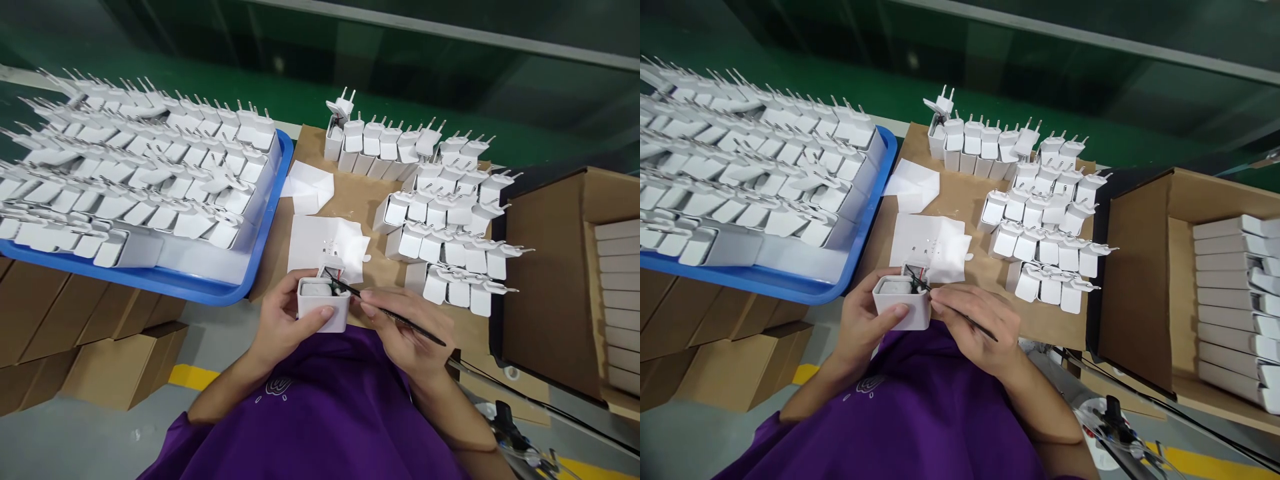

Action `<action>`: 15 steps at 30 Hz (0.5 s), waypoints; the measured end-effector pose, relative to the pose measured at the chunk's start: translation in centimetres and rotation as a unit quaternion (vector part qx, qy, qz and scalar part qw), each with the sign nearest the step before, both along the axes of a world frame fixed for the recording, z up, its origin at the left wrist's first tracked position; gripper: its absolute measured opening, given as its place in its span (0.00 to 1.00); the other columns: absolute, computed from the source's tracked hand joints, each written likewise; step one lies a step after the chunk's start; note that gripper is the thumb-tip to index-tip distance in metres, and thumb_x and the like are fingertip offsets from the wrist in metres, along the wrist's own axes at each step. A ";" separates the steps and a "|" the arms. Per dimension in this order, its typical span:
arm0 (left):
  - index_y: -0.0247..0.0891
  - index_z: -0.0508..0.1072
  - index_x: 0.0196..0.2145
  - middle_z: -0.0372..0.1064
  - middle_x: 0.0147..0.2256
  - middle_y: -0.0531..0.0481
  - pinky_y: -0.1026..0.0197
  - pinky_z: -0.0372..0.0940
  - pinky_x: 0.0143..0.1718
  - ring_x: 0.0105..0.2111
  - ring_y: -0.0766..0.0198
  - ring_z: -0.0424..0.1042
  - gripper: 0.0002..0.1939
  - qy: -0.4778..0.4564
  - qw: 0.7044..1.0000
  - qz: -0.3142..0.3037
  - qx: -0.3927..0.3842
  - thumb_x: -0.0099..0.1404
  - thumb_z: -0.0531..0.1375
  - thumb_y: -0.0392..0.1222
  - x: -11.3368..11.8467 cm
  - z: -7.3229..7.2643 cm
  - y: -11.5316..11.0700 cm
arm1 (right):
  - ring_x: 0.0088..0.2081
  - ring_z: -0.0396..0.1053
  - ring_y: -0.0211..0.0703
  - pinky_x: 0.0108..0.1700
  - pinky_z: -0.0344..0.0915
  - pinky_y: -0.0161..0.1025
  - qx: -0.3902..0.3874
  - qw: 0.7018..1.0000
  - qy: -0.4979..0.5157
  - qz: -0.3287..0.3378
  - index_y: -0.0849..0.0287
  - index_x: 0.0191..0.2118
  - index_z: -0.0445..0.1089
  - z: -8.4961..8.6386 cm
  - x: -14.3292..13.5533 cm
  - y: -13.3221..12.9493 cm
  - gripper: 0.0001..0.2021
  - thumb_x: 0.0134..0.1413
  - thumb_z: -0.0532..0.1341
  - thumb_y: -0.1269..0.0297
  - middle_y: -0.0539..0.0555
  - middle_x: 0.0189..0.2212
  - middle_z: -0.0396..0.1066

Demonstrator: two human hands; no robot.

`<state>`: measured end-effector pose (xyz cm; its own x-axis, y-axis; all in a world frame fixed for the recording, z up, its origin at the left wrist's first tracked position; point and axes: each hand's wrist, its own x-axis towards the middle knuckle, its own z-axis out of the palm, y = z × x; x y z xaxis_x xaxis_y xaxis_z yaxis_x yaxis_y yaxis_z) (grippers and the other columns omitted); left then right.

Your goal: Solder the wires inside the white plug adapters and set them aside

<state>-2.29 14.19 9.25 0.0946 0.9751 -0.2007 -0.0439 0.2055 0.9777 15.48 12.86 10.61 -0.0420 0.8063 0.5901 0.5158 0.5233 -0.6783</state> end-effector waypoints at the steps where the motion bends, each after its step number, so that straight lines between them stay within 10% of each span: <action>1: 0.38 0.74 0.40 0.78 0.33 0.49 0.64 0.71 0.31 0.30 0.61 0.77 0.21 -0.002 1.000 0.001 0.000 0.51 0.71 0.49 0.0 0.0 0.0 | 0.33 0.78 0.38 0.36 0.77 0.34 0.001 1.000 -0.001 0.000 0.56 0.41 0.72 0.0 -0.1 0.1 0.12 0.53 0.64 0.79 0.48 0.33 0.79; 15: 0.37 0.75 0.42 0.79 0.39 0.47 0.63 0.72 0.38 0.37 0.59 0.78 0.21 0.044 0.999 -0.011 -0.025 0.52 0.70 0.47 -0.5 -0.3 0.5 | 0.33 0.77 0.37 0.36 0.76 0.33 0.008 0.999 0.017 -0.026 0.58 0.41 0.72 -0.2 0.4 -0.2 0.13 0.51 0.65 0.80 0.50 0.32 0.79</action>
